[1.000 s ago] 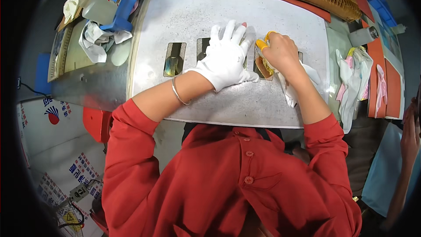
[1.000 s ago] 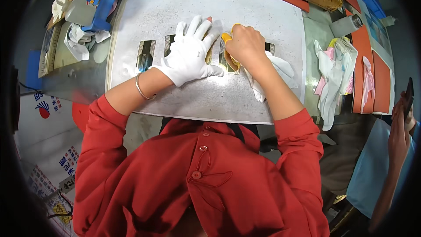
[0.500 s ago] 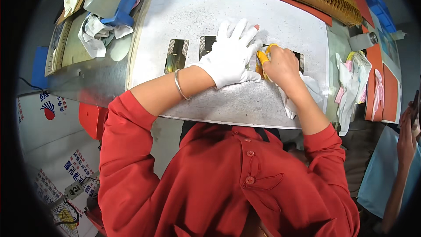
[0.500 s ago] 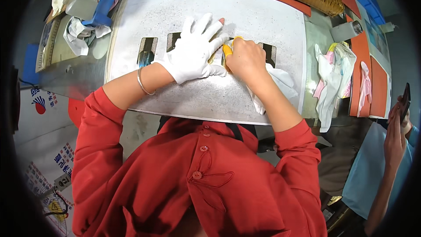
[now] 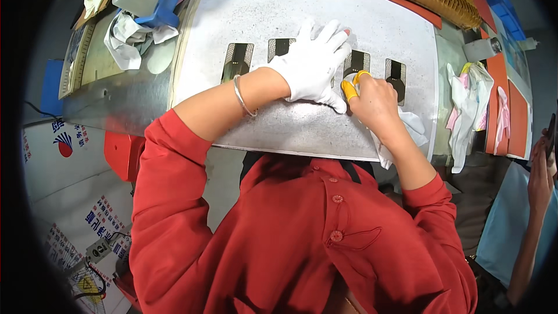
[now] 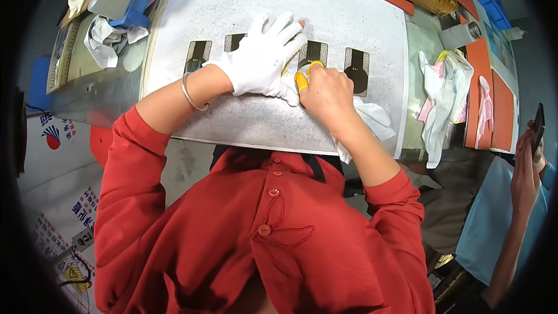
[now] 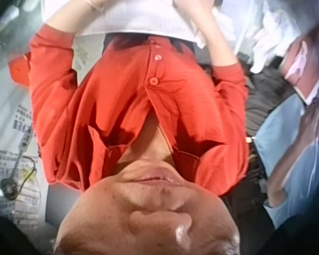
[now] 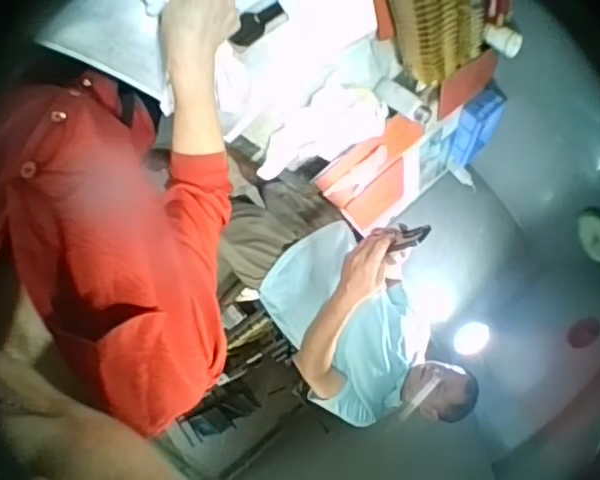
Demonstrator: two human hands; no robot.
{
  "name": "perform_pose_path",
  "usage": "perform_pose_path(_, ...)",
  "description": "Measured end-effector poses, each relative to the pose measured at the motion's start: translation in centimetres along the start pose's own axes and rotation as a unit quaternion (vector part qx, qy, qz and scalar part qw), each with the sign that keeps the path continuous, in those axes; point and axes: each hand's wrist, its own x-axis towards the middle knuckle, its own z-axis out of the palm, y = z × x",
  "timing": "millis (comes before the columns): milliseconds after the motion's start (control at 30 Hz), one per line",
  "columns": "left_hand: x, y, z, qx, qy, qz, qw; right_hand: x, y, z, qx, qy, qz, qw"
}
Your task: The person cleans several small, dark, rectangular metal parts arranged on a metal tray using a yellow sponge and a white cloth. They wipe each part individually, occasionally dipping the sponge into a liquid container to re-wet it, and then place the cleaned parts back into the tray slots.
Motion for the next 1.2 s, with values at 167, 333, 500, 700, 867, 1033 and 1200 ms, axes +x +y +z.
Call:
perform_pose_path(167, 0.4, 0.3, -0.4, -0.001, -0.054, -0.009, 0.998, -1.6, 0.0, 0.3, 0.004, -0.012, -0.007, 1.000)
perform_pose_path(333, 0.4, -0.4, -0.7, -0.036, -0.072, -0.006, 0.997, -2.9, 0.3, 0.5, 0.004, -0.021, -0.038, 0.999)
perform_pose_path(500, -1.0, -1.5, -1.7, -0.073, -0.039, -0.057, 0.995, -4.0, 0.1, -0.9, 0.005, -0.073, -0.065, 0.995)
perform_pose_path(700, -5.2, -2.4, -2.8, -0.041, -0.035, -0.150, 0.987, 1.7, -2.6, -4.0, 0.024, -0.002, -0.069, 0.997)
perform_pose_path(867, -5.8, -2.5, -0.9, -0.020, 0.072, -0.142, 0.987, 7.4, -4.0, -1.4, 0.019, -0.052, -0.055, 0.997)
perform_pose_path(1033, -5.2, -2.4, -1.3, -0.026, 0.050, -0.148, 0.987, 9.2, -4.0, 0.6, 0.009, -0.035, -0.038, 0.999)
perform_pose_path(1200, -4.6, -2.4, -1.3, -0.013, -0.001, -0.181, 0.983, 8.7, -4.4, 0.9, -0.013, -0.042, -0.029, 0.999)
